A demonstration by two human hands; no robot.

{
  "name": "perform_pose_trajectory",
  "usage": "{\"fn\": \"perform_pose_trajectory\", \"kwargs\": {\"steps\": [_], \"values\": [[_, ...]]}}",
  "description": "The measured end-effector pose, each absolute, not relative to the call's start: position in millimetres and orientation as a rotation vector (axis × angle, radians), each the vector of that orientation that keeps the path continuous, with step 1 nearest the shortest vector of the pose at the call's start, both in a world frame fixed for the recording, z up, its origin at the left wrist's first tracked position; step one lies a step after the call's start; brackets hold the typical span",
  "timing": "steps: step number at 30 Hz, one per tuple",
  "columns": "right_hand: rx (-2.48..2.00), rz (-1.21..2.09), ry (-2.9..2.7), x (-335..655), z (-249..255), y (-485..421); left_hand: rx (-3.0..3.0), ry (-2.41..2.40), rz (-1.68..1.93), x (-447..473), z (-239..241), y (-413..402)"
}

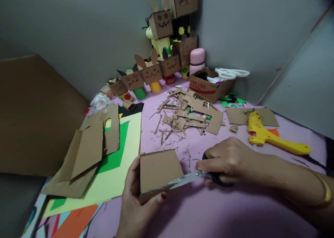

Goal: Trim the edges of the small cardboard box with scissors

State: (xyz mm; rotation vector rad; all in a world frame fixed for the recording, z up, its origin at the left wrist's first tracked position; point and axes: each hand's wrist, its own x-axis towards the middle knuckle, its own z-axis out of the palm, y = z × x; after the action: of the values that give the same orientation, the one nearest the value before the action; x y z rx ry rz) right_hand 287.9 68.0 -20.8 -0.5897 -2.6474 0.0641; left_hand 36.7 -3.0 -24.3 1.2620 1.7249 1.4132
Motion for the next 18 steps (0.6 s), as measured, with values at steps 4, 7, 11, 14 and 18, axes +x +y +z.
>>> {"fn": "perform_pose_trajectory", "kwargs": {"steps": [4, 7, 11, 14, 18], "values": [[-0.560, 0.011, -2.636, 289.1, -22.8, 68.7, 1.235, 1.676, 1.460, 39.5, -23.5, -3.0], [-0.563, -0.011, -2.645, 289.8, -23.3, 68.2, 1.194, 1.668, 1.477, 41.5, -22.2, -2.9], [-0.636, -0.012, -2.686, 287.9, -20.6, 64.8, 1.194, 1.673, 1.465, 41.6, -22.6, -3.2], [-0.680, 0.067, -2.689, 285.5, -18.3, 61.6, 1.236, 1.624, 1.420, 41.0, -24.3, -3.6], [-0.668, 0.097, -2.680, 284.7, -19.0, 60.4, 1.253, 1.595, 1.399, 41.2, -25.2, -3.6]]}}
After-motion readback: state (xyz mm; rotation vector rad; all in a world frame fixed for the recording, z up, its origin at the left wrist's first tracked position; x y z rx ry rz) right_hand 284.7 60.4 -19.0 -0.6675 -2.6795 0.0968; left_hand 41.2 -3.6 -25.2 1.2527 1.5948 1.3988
